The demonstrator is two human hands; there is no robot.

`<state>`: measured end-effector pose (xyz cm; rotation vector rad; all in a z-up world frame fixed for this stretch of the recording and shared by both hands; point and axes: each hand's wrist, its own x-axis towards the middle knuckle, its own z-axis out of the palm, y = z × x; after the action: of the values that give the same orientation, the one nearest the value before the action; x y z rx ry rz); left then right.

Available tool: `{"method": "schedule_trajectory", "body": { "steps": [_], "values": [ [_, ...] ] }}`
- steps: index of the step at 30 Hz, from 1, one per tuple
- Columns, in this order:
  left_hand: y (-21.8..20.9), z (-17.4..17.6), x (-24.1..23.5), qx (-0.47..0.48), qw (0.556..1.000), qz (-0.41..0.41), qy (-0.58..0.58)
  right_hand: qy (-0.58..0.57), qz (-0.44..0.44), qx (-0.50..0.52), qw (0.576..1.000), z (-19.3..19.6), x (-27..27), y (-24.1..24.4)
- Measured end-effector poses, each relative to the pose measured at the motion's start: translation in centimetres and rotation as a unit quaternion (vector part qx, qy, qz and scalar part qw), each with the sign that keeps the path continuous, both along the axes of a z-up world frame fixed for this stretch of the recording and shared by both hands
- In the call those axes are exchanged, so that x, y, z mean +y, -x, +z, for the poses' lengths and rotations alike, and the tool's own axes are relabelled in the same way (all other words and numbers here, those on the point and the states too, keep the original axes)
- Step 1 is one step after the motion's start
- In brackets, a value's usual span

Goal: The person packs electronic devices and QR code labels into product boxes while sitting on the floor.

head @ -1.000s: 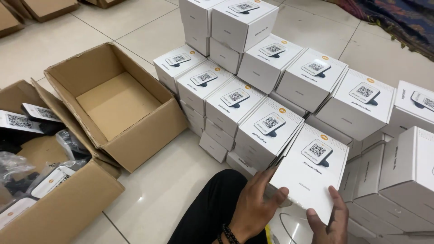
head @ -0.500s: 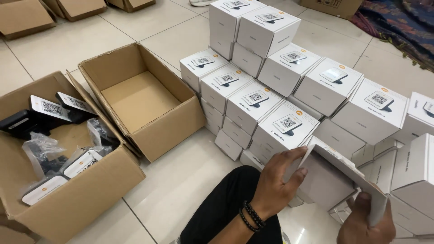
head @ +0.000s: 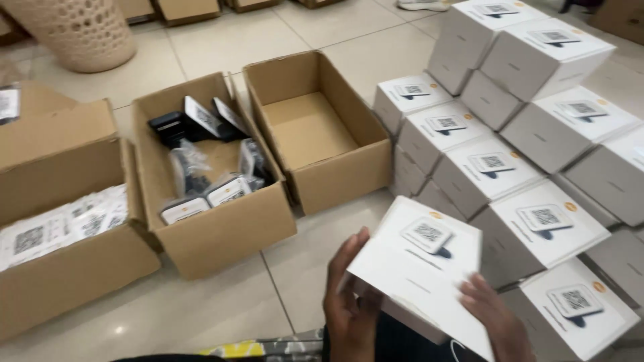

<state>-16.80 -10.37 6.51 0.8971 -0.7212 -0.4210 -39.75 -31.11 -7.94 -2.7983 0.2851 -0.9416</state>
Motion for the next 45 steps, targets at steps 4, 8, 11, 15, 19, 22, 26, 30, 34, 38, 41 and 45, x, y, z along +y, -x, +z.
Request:
{"method": "schedule_trajectory", "body": {
  "steps": [4, 8, 11, 15, 19, 22, 26, 30, 34, 38, 41, 45],
  "values": [
    [-6.4, -6.0, 4.0, 0.112, 0.973, 0.183, -0.085, -0.335, 0.004, -0.129, 0.933, 11.7, 13.4, -16.9],
    [-9.9, -12.5, 7.5, 0.179, 0.923, 0.279, -0.194, -0.479, -0.014, -0.060, 0.875, 5.9, 15.0, -23.2],
    [-10.1, -20.4, 9.3, 0.179, 0.879, 0.312, -0.313, -0.503, -0.033, -0.069, 0.861, 8.3, 15.9, -24.9],
    [-9.9, -19.1, 9.1, 0.194, 0.862, 0.283, -0.373, -0.519, 0.001, -0.125, 0.846, 8.7, 12.9, -29.4],
    [-10.1, -18.8, 9.3, 0.114, 0.839, 0.289, -0.447, -0.497, 0.047, -0.158, 0.852, 9.0, 9.8, -33.8],
    [-9.8, -17.5, 9.4, 0.076, 0.807, 0.308, -0.497, -0.371, 0.034, -0.169, 0.912, 10.0, 9.4, -34.2],
    [-9.8, -14.2, 8.9, 0.051, 0.772, 0.333, -0.539, -0.153, -0.031, -0.172, 0.973, 7.7, 10.6, -31.4],
    [-12.4, -14.6, 7.8, -0.016, 0.785, 0.383, -0.487, -0.268, -0.040, 0.003, 0.963, 1.7, 11.5, -28.9],
    [-16.0, -15.7, 7.1, -0.018, 0.823, 0.335, -0.458, -0.135, 0.106, 0.188, 0.967, 3.6, 13.8, -29.2],
    [-18.6, -15.5, 7.5, 0.000, 0.853, 0.244, -0.461, -0.142, 0.043, 0.313, 0.938, 6.4, 15.1, -29.8],
    [-19.4, -18.9, 8.1, 0.054, 0.852, 0.233, -0.465, -0.065, 0.018, 0.404, 0.912, 6.5, 13.9, -29.9],
    [-19.0, -21.0, 8.6, 0.059, 0.845, 0.241, -0.474, -0.278, 0.166, 0.255, 0.911, 10.4, 11.2, -31.7]
  ]
}}
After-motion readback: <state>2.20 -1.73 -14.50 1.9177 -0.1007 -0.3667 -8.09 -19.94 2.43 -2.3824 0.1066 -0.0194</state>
